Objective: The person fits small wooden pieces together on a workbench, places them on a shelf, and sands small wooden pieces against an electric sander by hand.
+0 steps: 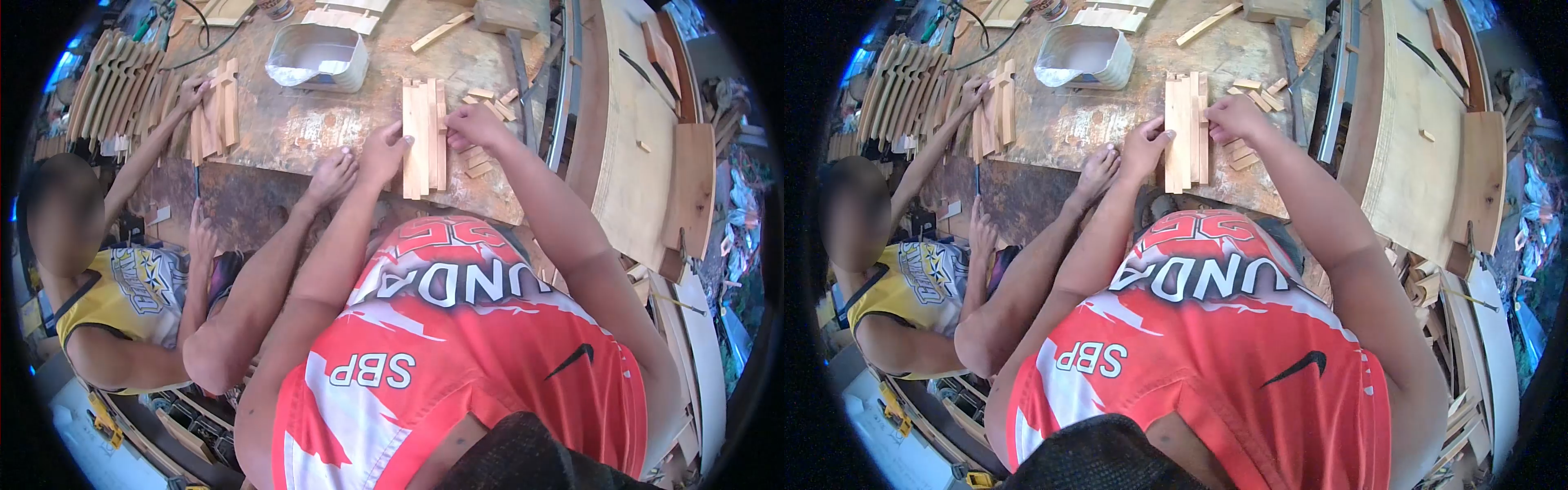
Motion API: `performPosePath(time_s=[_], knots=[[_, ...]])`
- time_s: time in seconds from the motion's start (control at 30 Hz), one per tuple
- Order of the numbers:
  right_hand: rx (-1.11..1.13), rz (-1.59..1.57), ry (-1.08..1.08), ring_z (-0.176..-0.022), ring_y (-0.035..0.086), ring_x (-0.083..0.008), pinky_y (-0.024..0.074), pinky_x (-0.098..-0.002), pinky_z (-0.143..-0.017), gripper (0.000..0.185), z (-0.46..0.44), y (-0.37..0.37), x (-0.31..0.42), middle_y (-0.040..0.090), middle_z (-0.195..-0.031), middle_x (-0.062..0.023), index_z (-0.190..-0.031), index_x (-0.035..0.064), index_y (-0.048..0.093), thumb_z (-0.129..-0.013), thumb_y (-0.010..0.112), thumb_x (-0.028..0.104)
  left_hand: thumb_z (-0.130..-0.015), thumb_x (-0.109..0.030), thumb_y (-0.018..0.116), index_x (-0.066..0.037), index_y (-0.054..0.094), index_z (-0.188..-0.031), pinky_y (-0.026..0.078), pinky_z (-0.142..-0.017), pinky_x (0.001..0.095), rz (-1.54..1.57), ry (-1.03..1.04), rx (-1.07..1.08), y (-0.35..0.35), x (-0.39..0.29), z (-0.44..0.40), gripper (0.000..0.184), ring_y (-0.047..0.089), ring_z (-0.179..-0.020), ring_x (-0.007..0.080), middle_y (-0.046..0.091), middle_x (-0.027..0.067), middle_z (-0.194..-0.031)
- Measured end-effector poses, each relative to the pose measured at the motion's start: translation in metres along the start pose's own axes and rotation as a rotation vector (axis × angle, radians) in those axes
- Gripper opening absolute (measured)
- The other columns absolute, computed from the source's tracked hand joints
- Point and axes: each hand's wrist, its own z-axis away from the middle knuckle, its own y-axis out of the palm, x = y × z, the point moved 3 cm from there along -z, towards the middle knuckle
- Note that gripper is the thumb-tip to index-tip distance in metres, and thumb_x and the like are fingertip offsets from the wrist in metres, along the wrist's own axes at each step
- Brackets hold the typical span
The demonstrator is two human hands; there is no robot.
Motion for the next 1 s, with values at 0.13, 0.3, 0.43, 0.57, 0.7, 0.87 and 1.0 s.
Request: performPosePath(time_s=[0.13, 0.3, 0.43, 0.57, 0.7, 0.87, 1.0], knots=[[0.097, 0.503, -0.17, -0.068, 0.068, -0.0205, 0.0553, -0.0333, -0.06, 0.025, 0.009, -0.034, 0.015, 0.067, -0.079, -0.0124, -0.1, 0.0, 0.065, -0.08, 0.07, 0.014, -0.084, -0.019, 0.066, 0.003, 0.054, -0.128, 0.045, -0.093, 0.0332, -0.031, -0.026, -0.05, 0.005, 0.021, -0.002, 0.05, 0.062, -0.108, 0.0259, 0.063, 0.023, -0.117], [0.331, 1.216, -0.533, -0.105, 0.06, -0.0332, 0.0489, -0.041, -0.088, 0.048, 0.042, -0.035, 0.007, 0.06, -0.117, -0.0168, -0.109, 0.0058, 0.061, -0.066, 0.079, 0.011, -0.081, -0.023, 0.071, 0.009, 0.036, -0.139, 0.037, -0.105, 0.0357, -0.019, 0.062, -0.049, 0.011, 0.021, 0.012, 0.075, 0.05, -0.124, 0.0316, 0.049, 0.0267, -0.134], [0.241, 1.162, -0.785, -0.108, 0.057, -0.034, 0.0469, -0.0428, -0.093, 0.048, 0.034, -0.038, -0.011, 0.053, -0.125, -0.016, -0.11, 0.0074, 0.061, -0.065, 0.078, 0.011, -0.077, -0.02, 0.073, 0.007, 0.035, -0.139, 0.03, -0.11, 0.04, -0.232, 0.21, -0.148, 0.023, -0.009, 0.041, 0.077, 0.039, -0.131, 0.0378, 0.043, 0.027, -0.138], [0.134, 1.027, -0.987, -0.107, 0.057, -0.0336, 0.0463, -0.0418, -0.093, 0.049, 0.022, -0.045, -0.022, 0.056, -0.119, -0.016, -0.11, 0.0057, 0.06, -0.065, 0.079, 0.013, -0.077, -0.016, 0.071, 0.001, 0.044, -0.134, 0.027, -0.112, 0.0445, -0.441, 0.303, -0.32, 0.03, -0.046, 0.061, 0.065, 0.034, -0.133, 0.0405, 0.039, 0.0271, -0.14], [0.231, 1.092, -0.591, -0.106, 0.058, -0.0345, 0.0469, -0.0415, -0.091, 0.05, 0.018, -0.046, -0.02, 0.061, -0.113, -0.0181, -0.109, 0.0032, 0.06, -0.064, 0.079, 0.015, -0.079, -0.013, 0.068, -0.001, 0.049, -0.13, 0.028, -0.111, 0.0446, -0.504, 0.424, -0.424, 0.035, -0.066, 0.072, 0.056, 0.035, -0.134, 0.0396, 0.037, 0.0262, -0.142], [0.256, 1.056, -0.647, -0.106, 0.059, -0.0349, 0.0464, -0.0398, -0.093, 0.058, -0.033, -0.042, -0.066, 0.062, -0.113, -0.0181, -0.115, 0.0043, 0.06, -0.061, 0.08, 0.015, -0.076, -0.01, 0.065, -0.005, 0.055, -0.124, 0.024, -0.113, 0.0479, -0.465, 0.497, -0.437, 0.043, -0.049, 0.076, 0.05, 0.033, -0.135, 0.041, 0.039, 0.025, -0.143], [0.247, 1.021, -0.586, -0.095, 0.059, -0.0333, 0.048, -0.0402, -0.082, 0.057, -0.002, -0.047, -0.041, 0.061, -0.104, -0.0187, -0.105, 0.0044, 0.057, -0.059, 0.086, 0.021, -0.078, -0.011, 0.067, -0.006, 0.055, -0.124, 0.025, -0.112, 0.0474, -0.409, 0.494, -0.411, 0.05, -0.068, 0.089, 0.047, 0.034, -0.133, 0.0408, 0.04, 0.0233, -0.14]])
